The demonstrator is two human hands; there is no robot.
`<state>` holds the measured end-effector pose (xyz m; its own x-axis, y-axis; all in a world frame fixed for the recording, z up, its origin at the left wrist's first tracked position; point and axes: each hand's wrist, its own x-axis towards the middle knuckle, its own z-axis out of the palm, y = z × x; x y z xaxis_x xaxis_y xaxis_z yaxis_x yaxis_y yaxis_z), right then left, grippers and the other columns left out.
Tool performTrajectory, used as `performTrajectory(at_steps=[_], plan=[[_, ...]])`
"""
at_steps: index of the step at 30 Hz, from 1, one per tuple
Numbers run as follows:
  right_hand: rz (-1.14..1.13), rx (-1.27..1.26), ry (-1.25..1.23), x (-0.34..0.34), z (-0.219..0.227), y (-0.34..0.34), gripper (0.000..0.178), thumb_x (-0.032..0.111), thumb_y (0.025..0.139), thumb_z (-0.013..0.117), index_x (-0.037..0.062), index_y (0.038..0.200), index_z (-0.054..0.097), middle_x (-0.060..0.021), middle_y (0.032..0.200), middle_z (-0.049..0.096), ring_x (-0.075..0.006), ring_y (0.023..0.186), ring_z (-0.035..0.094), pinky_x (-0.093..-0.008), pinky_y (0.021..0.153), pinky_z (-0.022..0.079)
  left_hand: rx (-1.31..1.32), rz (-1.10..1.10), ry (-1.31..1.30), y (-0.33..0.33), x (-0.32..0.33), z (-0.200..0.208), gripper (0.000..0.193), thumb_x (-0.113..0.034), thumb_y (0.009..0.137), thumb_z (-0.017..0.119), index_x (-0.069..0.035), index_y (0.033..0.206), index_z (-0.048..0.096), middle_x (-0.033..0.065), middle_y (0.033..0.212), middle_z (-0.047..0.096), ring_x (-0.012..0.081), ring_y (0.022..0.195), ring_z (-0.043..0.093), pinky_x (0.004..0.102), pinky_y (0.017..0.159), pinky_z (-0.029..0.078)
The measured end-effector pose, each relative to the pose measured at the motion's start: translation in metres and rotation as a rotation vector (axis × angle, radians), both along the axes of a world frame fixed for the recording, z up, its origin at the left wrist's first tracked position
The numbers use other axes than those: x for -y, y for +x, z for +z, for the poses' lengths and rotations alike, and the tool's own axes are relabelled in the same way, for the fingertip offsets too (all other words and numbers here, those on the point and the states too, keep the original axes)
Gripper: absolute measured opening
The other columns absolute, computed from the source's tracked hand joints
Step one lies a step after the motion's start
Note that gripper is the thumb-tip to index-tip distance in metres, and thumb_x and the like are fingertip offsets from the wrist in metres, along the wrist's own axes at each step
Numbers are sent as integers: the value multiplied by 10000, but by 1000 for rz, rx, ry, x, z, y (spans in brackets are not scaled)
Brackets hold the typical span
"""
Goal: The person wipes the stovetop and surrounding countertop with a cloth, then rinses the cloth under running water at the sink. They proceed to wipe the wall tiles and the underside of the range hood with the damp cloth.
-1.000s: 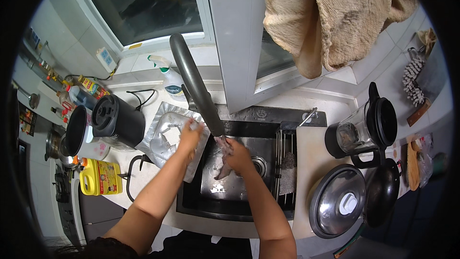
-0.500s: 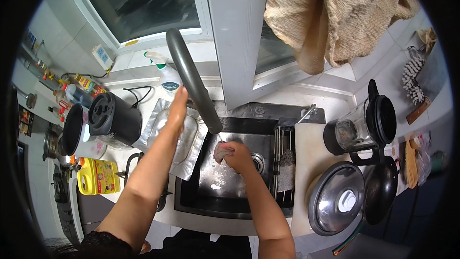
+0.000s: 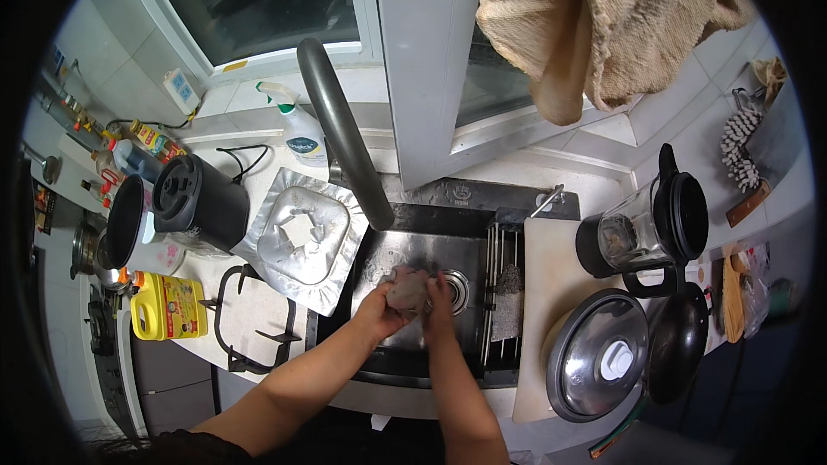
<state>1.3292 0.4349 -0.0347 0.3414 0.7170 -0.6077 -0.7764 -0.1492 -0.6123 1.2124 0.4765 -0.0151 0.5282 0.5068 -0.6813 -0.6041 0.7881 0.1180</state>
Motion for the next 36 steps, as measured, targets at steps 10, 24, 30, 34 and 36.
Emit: performTrajectory(at_steps=[10,24,30,34,36], plan=[[605,25,152,-12,22,17,324,234,816,672,38,1058,581,-90,941,620,-192,856,608,-317,783,504,-421,-510,203,-1,12,67,618,-275,777,765,-30,1227,419,114,1057,592,190,881,624,300,686,531],[717,647,135,-25,18,13,174,71,642,626,41,799,556,-5,701,536,-107,648,501,-290,569,437,-813,-1020,370,8,6,64,323,-128,640,745,-29,920,618,77,729,600,150,528,533,271,417,384],[731,811,172,-25,23,12,161,82,644,628,41,767,533,-11,661,526,-117,623,492,-304,549,430,-800,-982,411,10,11,38,231,-100,645,706,-23,846,622,73,688,578,152,521,527,291,376,345],[717,729,241,-27,34,19,374,132,699,698,69,1035,547,-52,914,565,-140,838,524,-299,722,461,-809,-1040,426,13,-2,75,228,-73,660,671,-22,872,607,89,699,572,159,499,510,298,359,318],[696,549,313,-28,54,25,577,154,716,727,91,1235,485,-91,1099,532,-171,973,527,-304,834,453,-701,-906,443,9,-4,83,237,-60,663,661,-24,890,600,99,710,575,163,490,506,298,357,315]])
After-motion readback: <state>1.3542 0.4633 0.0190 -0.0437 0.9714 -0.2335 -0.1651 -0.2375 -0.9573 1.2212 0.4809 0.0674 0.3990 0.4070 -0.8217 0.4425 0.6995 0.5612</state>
